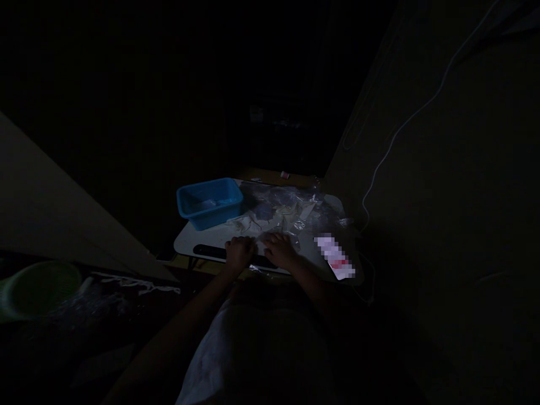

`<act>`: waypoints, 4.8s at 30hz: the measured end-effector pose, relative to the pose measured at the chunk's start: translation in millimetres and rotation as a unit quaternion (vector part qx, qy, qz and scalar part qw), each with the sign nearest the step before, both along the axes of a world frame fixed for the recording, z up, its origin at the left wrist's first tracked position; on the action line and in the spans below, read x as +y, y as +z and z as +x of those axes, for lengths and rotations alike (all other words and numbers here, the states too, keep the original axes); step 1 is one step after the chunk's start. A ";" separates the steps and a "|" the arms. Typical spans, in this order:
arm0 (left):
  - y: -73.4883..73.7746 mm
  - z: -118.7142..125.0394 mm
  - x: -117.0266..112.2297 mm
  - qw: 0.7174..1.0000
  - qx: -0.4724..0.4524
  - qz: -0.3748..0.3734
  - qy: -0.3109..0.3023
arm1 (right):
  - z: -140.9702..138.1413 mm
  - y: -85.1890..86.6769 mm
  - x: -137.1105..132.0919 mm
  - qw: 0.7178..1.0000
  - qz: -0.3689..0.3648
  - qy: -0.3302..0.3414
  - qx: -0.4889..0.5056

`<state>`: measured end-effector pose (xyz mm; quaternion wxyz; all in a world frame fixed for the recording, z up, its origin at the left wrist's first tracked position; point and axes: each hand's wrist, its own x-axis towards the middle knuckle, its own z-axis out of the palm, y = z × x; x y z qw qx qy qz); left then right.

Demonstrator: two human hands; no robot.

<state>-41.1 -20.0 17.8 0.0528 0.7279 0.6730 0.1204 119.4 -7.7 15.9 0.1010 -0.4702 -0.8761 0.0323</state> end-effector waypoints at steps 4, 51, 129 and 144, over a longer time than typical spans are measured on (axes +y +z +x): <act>-4.7 -0.9 1.2 1.000 -0.005 0.004 -0.028 | 4.8 0.0 4.1 1.000 -0.009 0.021 0.017; -0.4 -1.3 -0.7 0.992 0.041 0.064 -0.098 | 12.7 -9.2 11.2 0.995 0.046 -0.044 0.082; 5.8 -7.7 18.5 0.949 -0.029 0.067 -0.308 | 12.2 -9.8 -22.1 0.998 0.027 -0.057 -0.025; -32.0 26.8 11.3 0.957 0.088 0.038 -0.273 | 34.5 -7.0 -15.0 0.996 0.033 -0.006 0.078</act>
